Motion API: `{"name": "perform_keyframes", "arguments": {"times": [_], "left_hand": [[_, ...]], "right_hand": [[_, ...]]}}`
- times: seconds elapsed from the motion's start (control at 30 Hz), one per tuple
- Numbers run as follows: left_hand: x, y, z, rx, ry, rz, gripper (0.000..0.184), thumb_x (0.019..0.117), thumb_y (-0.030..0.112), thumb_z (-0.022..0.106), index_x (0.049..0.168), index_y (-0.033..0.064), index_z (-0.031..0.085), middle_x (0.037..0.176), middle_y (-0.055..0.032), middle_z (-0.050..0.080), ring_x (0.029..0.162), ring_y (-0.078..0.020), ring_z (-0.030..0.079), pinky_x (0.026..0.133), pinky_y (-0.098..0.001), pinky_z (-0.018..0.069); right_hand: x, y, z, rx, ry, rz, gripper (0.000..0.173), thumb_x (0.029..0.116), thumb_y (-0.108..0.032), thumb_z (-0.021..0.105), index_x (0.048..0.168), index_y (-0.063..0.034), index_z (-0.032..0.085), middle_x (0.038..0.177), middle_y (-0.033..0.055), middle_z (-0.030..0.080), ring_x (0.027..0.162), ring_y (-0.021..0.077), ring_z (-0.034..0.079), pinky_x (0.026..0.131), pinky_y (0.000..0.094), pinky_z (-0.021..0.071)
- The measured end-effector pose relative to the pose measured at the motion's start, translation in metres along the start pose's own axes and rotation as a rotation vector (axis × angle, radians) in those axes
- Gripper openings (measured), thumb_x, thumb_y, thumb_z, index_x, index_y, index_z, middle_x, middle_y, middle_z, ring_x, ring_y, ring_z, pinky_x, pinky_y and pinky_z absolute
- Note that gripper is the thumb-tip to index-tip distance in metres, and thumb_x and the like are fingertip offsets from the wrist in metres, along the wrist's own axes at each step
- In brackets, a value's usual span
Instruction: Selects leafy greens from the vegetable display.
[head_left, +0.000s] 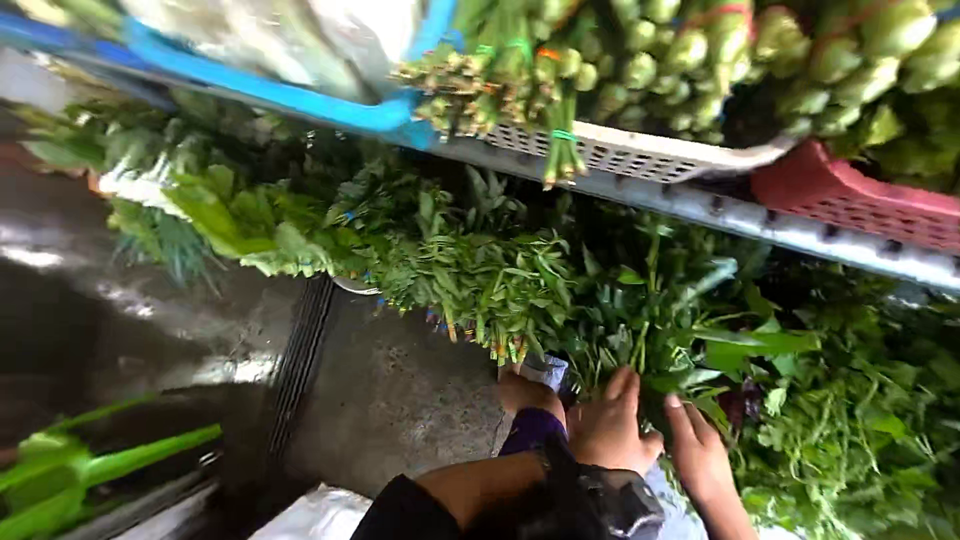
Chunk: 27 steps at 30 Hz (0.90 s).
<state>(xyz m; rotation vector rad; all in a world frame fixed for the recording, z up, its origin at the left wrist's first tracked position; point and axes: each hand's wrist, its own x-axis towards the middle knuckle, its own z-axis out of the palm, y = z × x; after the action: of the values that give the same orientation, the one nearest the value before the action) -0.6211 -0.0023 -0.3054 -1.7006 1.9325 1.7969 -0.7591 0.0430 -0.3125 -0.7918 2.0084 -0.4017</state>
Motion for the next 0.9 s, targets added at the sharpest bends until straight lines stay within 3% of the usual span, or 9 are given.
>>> {"name": "perform_keyframes", "arguments": {"times": [0.1, 0.17, 0.23, 0.37, 0.43, 0.6, 0.73, 0.83, 0.9], "left_hand": [[-0.003, 0.0, 0.0, 0.043, -0.06, -0.025, 0.084, 0.0893, 0.029, 0.075, 0.16, 0.0103, 0.035, 0.17, -0.0049, 0.023, 0.153, -0.0234, 0.03, 0.122, -0.0474, 0.0308], [-0.018, -0.006, -0.002, -0.019, 0.055, 0.021, 0.088, 0.0851, 0.035, 0.08, 0.158, 0.007, 0.039, 0.169, -0.0107, 0.026, 0.154, -0.0266, 0.029, 0.123, -0.0467, 0.0296], [-0.038, -0.012, -0.013, -0.076, 0.13, 0.103, 0.092, 0.0821, 0.043, 0.082, 0.156, 0.0067, 0.042, 0.168, -0.0161, 0.026, 0.153, -0.0324, 0.03, 0.121, -0.0516, 0.0323], [-0.098, -0.02, -0.055, -0.317, 0.129, 0.307, 0.073, 0.0866, 0.025, 0.081, 0.146, -0.0048, 0.051, 0.148, -0.0264, 0.051, 0.137, -0.0338, 0.052, 0.114, -0.045, 0.0432], [-0.14, -0.021, -0.077, -0.458, 0.077, 0.275, 0.067, 0.0885, 0.018, 0.075, 0.146, -0.006, 0.05, 0.137, -0.0239, 0.061, 0.12, -0.0281, 0.064, 0.1, -0.0413, 0.0526], [-0.227, -0.057, -0.141, -0.814, -0.044, 0.502, 0.092, 0.084, 0.066, 0.071, 0.147, 0.0025, 0.05, 0.135, -0.0156, 0.065, 0.112, -0.0227, 0.069, 0.093, -0.0386, 0.0582], [-0.262, -0.098, -0.198, -0.876, -0.105, 0.76, 0.091, 0.0828, 0.069, 0.07, 0.152, 0.0148, 0.049, 0.14, -0.0137, 0.062, 0.121, -0.0262, 0.064, 0.099, -0.0397, 0.0552], [-0.259, -0.136, -0.244, -0.882, -0.116, 0.813, 0.092, 0.0818, 0.069, 0.071, 0.152, 0.0133, 0.049, 0.139, -0.0135, 0.062, 0.122, -0.026, 0.063, 0.102, -0.0403, 0.0532], [-0.25, -0.163, -0.28, -0.861, -0.128, 0.822, 0.093, 0.0814, 0.069, 0.071, 0.15, 0.0094, 0.05, 0.138, -0.0138, 0.062, 0.122, -0.0252, 0.062, 0.103, -0.0405, 0.0522]], "right_hand": [[0.009, -0.019, -0.019, -0.301, 0.086, -0.054, 0.071, 0.1026, -0.062, 0.042, 0.113, 0.0019, 0.072, 0.111, 0.0309, 0.068, 0.111, 0.0486, 0.063, 0.094, 0.0713, 0.0452], [0.01, -0.039, -0.017, -0.348, 0.271, -0.245, 0.08, 0.0946, -0.06, 0.06, 0.136, 0.0082, 0.056, 0.14, 0.0406, 0.047, 0.132, 0.0569, 0.045, 0.108, 0.0698, 0.0374], [0.025, -0.059, -0.001, -0.292, 0.354, -0.476, 0.102, 0.0841, -0.062, 0.071, 0.154, 0.0042, 0.038, 0.158, 0.0375, 0.027, 0.145, 0.0547, 0.031, 0.115, 0.0671, 0.0327], [0.075, -0.055, 0.064, -0.509, 0.248, -0.472, 0.088, 0.0929, -0.071, 0.05, 0.161, -0.0166, 0.036, 0.169, 0.0255, 0.011, 0.155, 0.0502, 0.011, 0.116, 0.078, 0.0111], [0.088, -0.042, 0.078, -0.574, 0.233, -0.424, 0.078, 0.0979, -0.066, 0.046, 0.158, -0.0172, 0.04, 0.17, 0.0218, 0.012, 0.156, 0.047, 0.011, 0.117, 0.0777, 0.0098], [0.067, -0.073, 0.045, -0.48, 0.265, -0.434, 0.088, 0.0918, -0.07, 0.056, 0.157, -0.0135, 0.042, 0.168, 0.0282, 0.009, 0.154, 0.0519, 0.007, 0.116, 0.0783, 0.007], [0.006, -0.148, 0.068, -0.271, 0.436, -0.893, 0.059, 0.0955, -0.05, 0.062, 0.133, -0.0056, 0.065, 0.156, 0.0328, 0.037, 0.148, 0.0548, 0.026, 0.117, 0.0749, 0.0155], [-0.01, -0.233, 0.154, -0.174, 0.026, -1.026, 0.035, 0.1029, -0.032, 0.054, 0.115, -0.0068, 0.074, 0.127, 0.0164, 0.067, 0.126, 0.033, 0.058, 0.109, 0.0548, 0.044], [0.004, -0.302, 0.228, -0.087, -0.305, -0.827, 0.035, 0.1058, -0.028, 0.053, 0.12, -0.0021, 0.07, 0.115, 0.0148, 0.071, 0.109, 0.0249, 0.068, 0.099, 0.0462, 0.0539]]}}
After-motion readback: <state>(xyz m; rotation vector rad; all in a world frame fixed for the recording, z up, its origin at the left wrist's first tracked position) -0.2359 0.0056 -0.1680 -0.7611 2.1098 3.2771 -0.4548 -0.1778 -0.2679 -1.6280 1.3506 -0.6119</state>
